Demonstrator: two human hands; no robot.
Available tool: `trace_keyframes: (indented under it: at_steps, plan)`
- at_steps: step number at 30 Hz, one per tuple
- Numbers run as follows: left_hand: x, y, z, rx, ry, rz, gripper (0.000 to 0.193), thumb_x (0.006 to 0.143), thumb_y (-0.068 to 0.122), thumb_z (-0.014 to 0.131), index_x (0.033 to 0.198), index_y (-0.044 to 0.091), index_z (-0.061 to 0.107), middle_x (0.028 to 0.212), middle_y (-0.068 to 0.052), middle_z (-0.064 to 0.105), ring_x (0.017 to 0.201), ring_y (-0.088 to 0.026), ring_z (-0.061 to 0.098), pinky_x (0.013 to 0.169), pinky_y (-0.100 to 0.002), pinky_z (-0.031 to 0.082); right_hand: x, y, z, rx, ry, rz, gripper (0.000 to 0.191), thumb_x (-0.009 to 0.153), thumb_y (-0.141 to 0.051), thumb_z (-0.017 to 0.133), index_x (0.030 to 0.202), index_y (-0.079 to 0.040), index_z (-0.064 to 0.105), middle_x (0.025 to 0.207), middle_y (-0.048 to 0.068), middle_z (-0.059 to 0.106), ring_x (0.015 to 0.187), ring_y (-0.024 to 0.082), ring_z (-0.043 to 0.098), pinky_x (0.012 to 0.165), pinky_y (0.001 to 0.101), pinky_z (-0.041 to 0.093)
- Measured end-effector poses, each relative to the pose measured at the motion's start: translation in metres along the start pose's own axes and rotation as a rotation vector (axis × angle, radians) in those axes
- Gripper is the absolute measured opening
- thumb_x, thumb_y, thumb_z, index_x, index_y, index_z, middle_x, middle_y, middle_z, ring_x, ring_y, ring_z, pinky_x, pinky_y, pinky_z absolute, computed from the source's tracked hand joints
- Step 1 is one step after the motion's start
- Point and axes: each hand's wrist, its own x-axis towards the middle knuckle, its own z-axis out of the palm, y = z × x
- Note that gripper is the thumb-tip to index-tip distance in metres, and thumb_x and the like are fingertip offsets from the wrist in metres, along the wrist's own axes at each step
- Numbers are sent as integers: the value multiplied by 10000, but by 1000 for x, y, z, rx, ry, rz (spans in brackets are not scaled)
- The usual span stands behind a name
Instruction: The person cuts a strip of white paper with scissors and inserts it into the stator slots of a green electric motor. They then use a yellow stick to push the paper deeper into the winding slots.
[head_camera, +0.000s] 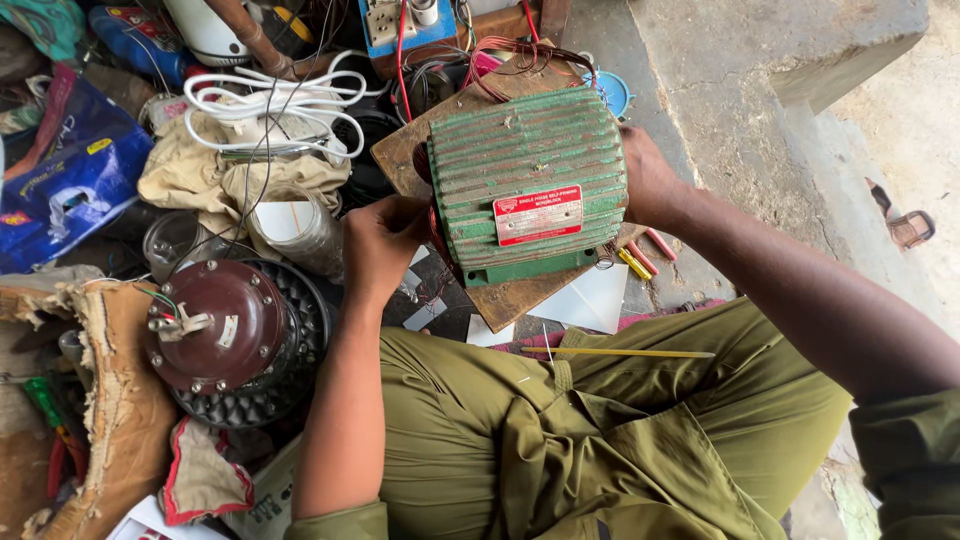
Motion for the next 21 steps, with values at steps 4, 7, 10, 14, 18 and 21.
trace_keyframes:
  at_steps: [4, 7, 10, 14, 18, 21]
  plan:
    - [5, 16, -3, 76, -36, -36, 148, 926, 127, 745, 947, -17, 772, 775, -115, 783, 681, -147, 752, 619, -275, 547, 0, 1, 5, 12, 19, 0, 180, 769, -181, 773, 906, -80, 715, 933, 126, 704, 827, 293, 690, 725, 414, 560]
    - [16, 23, -10, 246, -49, 212, 140, 885, 34, 692, 973, -1, 795, 859, -146, 780, 737, -172, 770, 664, -287, 564, 4, -1, 7, 89, 46, 2, 155, 780, -154, 769, 900, -68, 721, 924, 126, 710, 792, 296, 690, 685, 415, 554]
    - [20, 23, -10, 241, -98, 132, 99, 880, 68, 715, 917, 16, 790, 815, -121, 785, 695, -183, 780, 638, -293, 568, 4, -5, 1, 33, -55, 76, 103, 823, -139, 758, 871, -60, 712, 901, 125, 701, 751, 269, 687, 689, 397, 561]
    - [15, 18, 0, 167, -29, 117, 96, 891, 66, 762, 963, 4, 755, 850, -133, 785, 760, -193, 794, 672, -307, 586, -5, -9, -18, 230, 83, 179, 210, 800, -164, 773, 945, -29, 705, 908, 154, 693, 782, 289, 683, 738, 398, 566]
    - [18, 12, 14, 66, -5, 130, 326, 869, 36, 767, 1171, 3, 649, 1044, -132, 779, 949, -203, 780, 788, -299, 625, -3, -9, -24, 194, -68, 216, 164, 850, -225, 771, 894, -74, 724, 875, 117, 727, 746, 274, 691, 733, 387, 548]
    - [16, 7, 16, -7, -67, 146, 385, 927, 14, 734, 1299, 17, 633, 1117, -134, 787, 1023, -208, 789, 841, -303, 633, -2, -4, -20, 159, -156, 219, 191, 904, -282, 759, 990, -112, 742, 973, 90, 752, 828, 255, 708, 771, 403, 535]
